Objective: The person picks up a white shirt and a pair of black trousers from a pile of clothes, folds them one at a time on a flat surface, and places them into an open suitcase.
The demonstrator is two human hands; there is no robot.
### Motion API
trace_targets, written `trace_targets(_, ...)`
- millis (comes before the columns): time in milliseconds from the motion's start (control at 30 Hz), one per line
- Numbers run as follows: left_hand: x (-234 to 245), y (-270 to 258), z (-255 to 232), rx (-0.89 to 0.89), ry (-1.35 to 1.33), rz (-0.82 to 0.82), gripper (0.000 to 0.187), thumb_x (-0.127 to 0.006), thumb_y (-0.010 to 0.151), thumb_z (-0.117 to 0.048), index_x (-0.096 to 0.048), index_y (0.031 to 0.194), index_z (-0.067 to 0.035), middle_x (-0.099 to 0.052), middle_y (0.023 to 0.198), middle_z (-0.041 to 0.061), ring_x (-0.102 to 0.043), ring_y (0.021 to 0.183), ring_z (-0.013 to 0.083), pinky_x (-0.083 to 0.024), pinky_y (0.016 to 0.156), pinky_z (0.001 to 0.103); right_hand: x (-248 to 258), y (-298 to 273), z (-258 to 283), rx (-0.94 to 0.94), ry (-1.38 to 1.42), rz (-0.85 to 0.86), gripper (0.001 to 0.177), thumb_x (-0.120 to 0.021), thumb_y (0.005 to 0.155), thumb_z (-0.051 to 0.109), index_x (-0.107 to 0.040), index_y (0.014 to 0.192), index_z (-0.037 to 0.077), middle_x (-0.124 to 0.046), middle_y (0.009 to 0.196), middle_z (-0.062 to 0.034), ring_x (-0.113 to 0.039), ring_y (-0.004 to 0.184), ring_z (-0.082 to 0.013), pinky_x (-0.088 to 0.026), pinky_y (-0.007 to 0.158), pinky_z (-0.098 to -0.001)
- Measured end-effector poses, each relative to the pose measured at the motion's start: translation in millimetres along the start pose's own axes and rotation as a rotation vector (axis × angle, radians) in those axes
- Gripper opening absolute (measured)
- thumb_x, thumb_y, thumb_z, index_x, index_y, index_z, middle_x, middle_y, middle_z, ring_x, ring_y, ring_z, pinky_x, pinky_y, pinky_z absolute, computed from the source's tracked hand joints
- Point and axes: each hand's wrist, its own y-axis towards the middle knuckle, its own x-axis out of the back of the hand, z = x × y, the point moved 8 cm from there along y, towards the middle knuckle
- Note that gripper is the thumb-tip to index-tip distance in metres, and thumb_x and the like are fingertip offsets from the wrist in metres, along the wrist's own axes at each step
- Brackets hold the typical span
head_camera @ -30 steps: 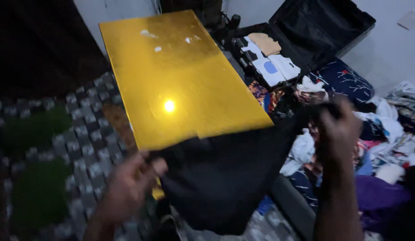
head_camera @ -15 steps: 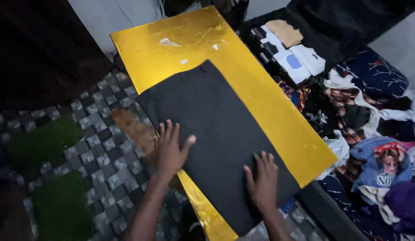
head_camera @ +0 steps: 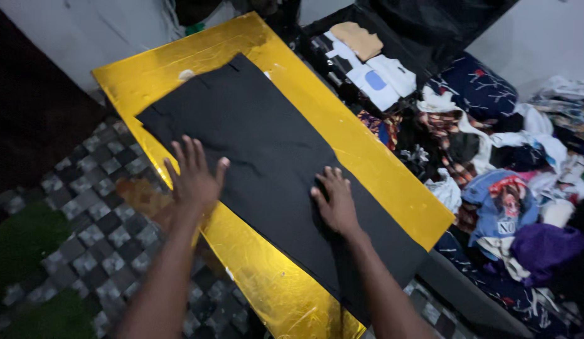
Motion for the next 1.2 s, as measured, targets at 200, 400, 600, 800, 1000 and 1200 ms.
trace_targets(200, -20, 46, 29, 0.031, -0.016, 0.071, 0.097, -0.026, 0.099, -0.074, -0.023, 0.161, 0.001, -0.010, 0.171, 0.020, -0.002, 0.158, 0.0405, -0.002, 0.121, 0.066, 42, -70, 3, -0.159, 0.222, -0.259, 0.036, -0.066, 0.097, 0.026, -0.065, 0.127, 0.005, -0.069, 0.134, -0.0169, -0.050, 0.144, -0.0325, -0.036, 0.122, -0.0483)
trace_targets(400, -30, 50, 37, 0.006, -0.047, 0.085, 0.102, -0.022, 0.096, -0.079, -0.018, 0.163, -0.002, -0.005, 0.173, 0.018, 0.002, 0.159, 0.0403, 0.001, 0.122, 0.068, 66, -232, -11, -0.682, -0.181, -0.441, 0.037, -0.070, 0.091, 0.024, -0.068, 0.124, 0.007, -0.055, 0.148, -0.0185, -0.041, 0.146, -0.0405, -0.035, 0.117, -0.0508)
trace_targets(600, -42, 44, 53, -0.143, 0.051, 0.345, 0.115, -0.019, 0.080, -0.094, -0.007, 0.163, -0.014, 0.007, 0.170, 0.017, 0.011, 0.155, 0.0415, 0.003, 0.119, 0.063, 12, -341, -108, -1.345, 0.864, -0.659, 0.061, -0.066, 0.098, 0.049, -0.051, 0.140, 0.006, -0.057, 0.129, -0.0202, -0.054, 0.126, -0.0391, -0.043, 0.105, -0.0547)
trace_targets(800, -52, 38, 58, -0.171, 0.095, 0.435, 0.118, -0.016, 0.079, -0.096, 0.001, 0.163, -0.015, 0.017, 0.168, 0.018, 0.020, 0.153, 0.0425, 0.008, 0.119, 0.064, -70, -347, -118, -0.793, 1.917, -0.623, 0.050, -0.060, 0.109, 0.049, -0.055, 0.125, 0.002, -0.063, 0.094, -0.0121, -0.066, 0.096, -0.0319, -0.058, 0.083, -0.0523)
trace_targets(1000, -50, 62, 56, -0.202, 0.098, 0.529, 0.118, -0.016, 0.078, -0.096, 0.005, 0.162, -0.016, 0.020, 0.169, 0.016, 0.023, 0.153, 0.0414, 0.009, 0.118, 0.067, -72, -345, -126, -1.025, 1.740, -0.823, 0.034, -0.057, 0.095, 0.026, -0.066, 0.119, 0.004, -0.076, 0.107, -0.0138, -0.071, 0.101, -0.0273, -0.058, 0.095, -0.0426)
trace_targets(1200, -49, 115, 59, -0.270, -0.082, 0.403, 0.120, -0.021, 0.081, -0.093, -0.003, 0.162, -0.007, 0.014, 0.169, 0.021, 0.020, 0.154, 0.0442, 0.008, 0.117, 0.070, -18, -364, -163, -0.774, 1.386, -1.394, 0.018, -0.063, 0.103, 0.014, -0.065, 0.086, 0.008, -0.068, 0.092, -0.0117, -0.065, 0.086, -0.0266, -0.058, 0.083, -0.0450)
